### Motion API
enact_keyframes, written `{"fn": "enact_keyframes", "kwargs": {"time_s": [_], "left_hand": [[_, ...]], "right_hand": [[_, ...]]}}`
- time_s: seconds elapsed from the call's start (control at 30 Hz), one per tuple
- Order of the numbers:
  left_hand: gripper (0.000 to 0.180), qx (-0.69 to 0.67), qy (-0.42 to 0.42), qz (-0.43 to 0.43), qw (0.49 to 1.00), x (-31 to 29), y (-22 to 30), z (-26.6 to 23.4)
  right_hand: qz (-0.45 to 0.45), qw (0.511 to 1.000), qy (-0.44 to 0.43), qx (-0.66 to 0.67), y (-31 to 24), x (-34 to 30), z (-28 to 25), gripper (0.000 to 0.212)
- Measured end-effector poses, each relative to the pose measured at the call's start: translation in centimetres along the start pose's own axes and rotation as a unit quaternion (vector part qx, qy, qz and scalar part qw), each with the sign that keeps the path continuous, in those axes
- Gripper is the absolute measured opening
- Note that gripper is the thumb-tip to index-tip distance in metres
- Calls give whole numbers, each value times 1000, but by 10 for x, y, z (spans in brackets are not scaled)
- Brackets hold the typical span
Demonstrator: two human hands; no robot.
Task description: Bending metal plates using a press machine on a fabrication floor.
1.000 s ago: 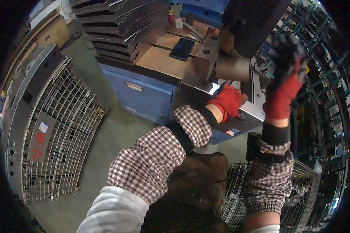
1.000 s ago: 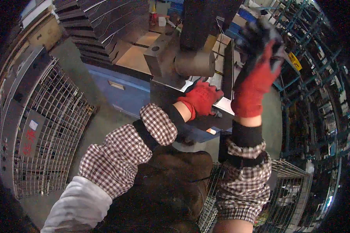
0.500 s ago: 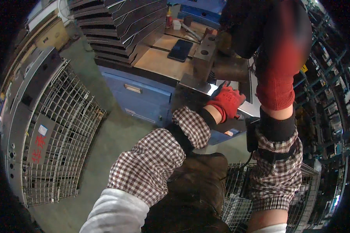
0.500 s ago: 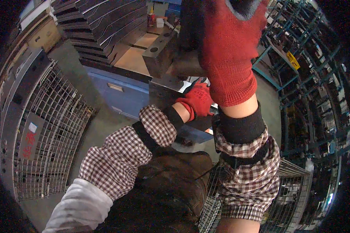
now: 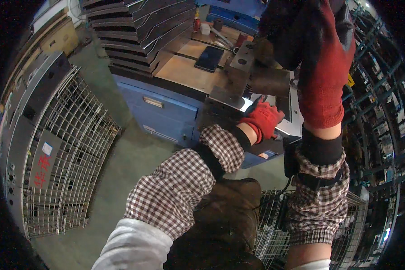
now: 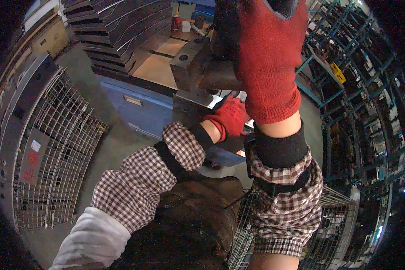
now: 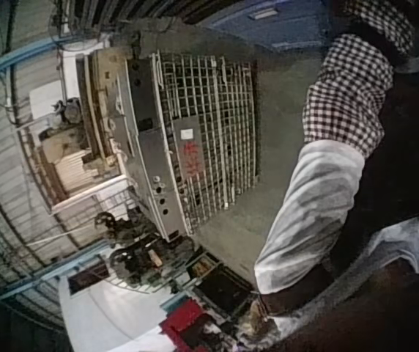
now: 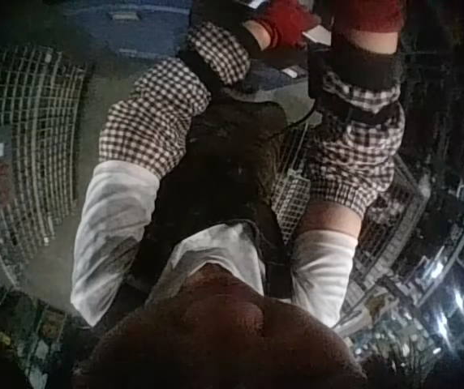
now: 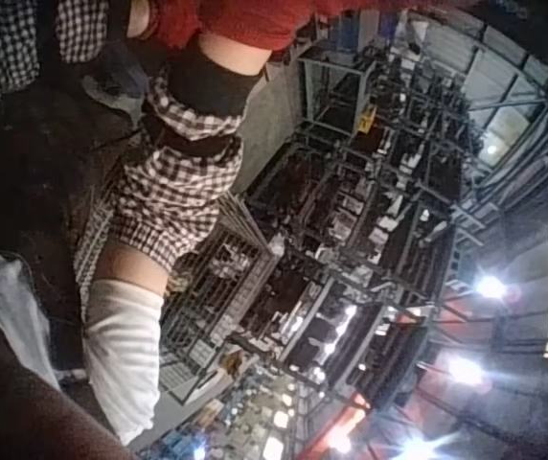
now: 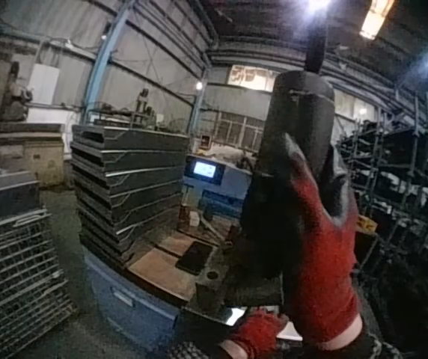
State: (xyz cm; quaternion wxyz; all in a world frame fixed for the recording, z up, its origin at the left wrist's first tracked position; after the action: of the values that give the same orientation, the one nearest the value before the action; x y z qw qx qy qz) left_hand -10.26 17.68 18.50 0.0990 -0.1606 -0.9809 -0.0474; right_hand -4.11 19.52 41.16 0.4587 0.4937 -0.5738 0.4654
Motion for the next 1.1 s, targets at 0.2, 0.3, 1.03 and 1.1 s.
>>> {"fn": "enact_keyframes", "kwargs": {"time_s": [0.2, 0.3, 1.03, 1.1], "left_hand": [[77, -19, 21, 18, 999, -5, 8, -13], [75, -12, 30, 22, 999, -1, 9, -9], [67, -37, 38, 21, 998, -4, 15, -28], [71, -55, 25, 29, 998, -7, 17, -34]], "right_hand": [[109, 971, -62, 202, 16, -2, -4, 40], [101, 989, 21, 102, 41, 0, 10, 38], [-29, 988, -91, 118, 20, 57, -26, 32], [-199, 968, -138, -63, 41, 86, -49, 30]]}}
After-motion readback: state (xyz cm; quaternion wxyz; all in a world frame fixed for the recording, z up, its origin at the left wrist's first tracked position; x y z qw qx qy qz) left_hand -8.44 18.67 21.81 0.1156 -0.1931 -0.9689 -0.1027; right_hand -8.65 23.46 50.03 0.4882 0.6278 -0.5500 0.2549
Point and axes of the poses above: each hand's wrist, its own x-axis towards the middle knuckle, its own z-axis out of the palm, y = z × x, the point moved 1 cm from there along x, towards the middle knuckle, and after that the axes turned 2 degrees about x, right-handed, at the moved point
